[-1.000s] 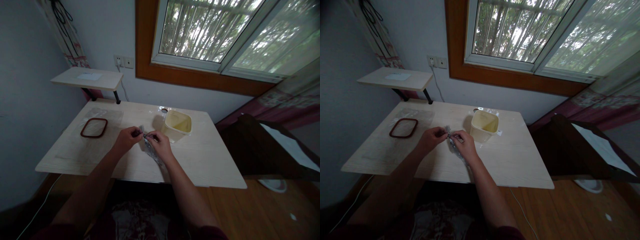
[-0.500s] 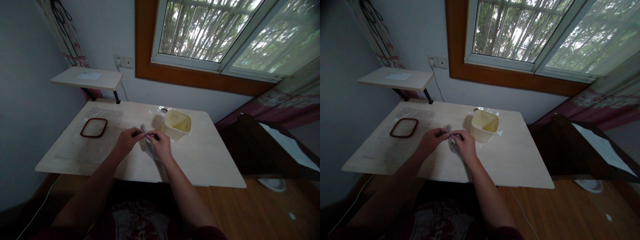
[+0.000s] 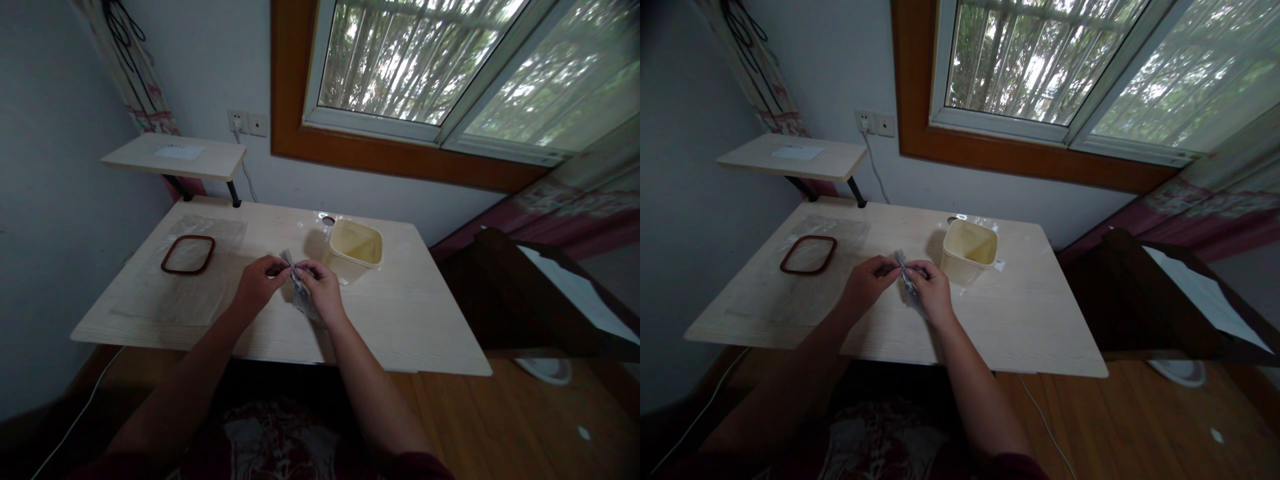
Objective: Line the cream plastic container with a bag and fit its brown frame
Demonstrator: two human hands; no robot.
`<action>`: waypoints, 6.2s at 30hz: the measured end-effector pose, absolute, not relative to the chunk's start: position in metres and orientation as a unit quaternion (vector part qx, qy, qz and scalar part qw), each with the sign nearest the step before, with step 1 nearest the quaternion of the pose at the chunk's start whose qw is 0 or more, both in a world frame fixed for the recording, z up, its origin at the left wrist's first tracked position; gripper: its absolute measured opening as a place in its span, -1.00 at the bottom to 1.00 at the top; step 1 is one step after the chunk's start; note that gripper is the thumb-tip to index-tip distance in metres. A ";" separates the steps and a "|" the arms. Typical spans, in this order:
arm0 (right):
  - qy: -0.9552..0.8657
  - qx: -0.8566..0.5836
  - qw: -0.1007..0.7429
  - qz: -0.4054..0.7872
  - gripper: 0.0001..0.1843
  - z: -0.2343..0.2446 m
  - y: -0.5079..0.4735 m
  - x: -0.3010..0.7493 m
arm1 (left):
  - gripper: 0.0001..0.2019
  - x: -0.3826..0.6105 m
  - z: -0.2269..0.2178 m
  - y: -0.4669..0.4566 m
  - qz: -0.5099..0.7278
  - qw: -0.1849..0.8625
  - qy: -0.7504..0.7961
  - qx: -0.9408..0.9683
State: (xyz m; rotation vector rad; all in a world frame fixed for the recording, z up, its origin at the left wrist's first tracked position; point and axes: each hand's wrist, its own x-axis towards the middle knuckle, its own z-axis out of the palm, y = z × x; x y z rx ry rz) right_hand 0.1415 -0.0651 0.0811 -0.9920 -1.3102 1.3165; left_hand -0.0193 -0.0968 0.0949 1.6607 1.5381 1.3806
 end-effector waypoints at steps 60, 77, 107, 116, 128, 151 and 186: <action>-0.743 -0.421 0.445 0.268 -0.78 0.071 -0.071 0.149 | -0.92 -0.007 0.094 -0.097 0.454 0.154 0.629 0.612; -0.658 -0.456 0.500 0.331 -0.82 0.078 -0.078 0.136 | -0.85 -0.013 0.088 -0.101 0.497 0.171 0.599 0.604; -0.728 -0.392 0.458 0.326 -0.84 0.078 -0.071 0.149 | -0.82 -0.021 0.094 -0.096 0.460 0.305 0.615 0.563; -0.818 -0.353 0.399 0.219 -0.82 0.085 -0.068 0.153 | -0.81 -0.023 0.099 -0.096 0.403 0.240 0.623 0.626; -0.782 -0.383 0.408 0.272 -0.87 0.071 -0.060 0.154 | -0.85 -0.020 0.088 -0.095 0.364 0.133 0.605 0.695; -0.788 -0.363 0.416 0.273 -0.86 0.068 -0.061 0.157 | -0.84 -0.024 0.082 -0.092 0.419 0.249 0.616 0.618; -0.795 -0.411 0.400 0.198 -0.87 0.061 -0.066 0.141 | -0.92 -0.018 0.074 -0.096 0.410 0.177 0.624 0.642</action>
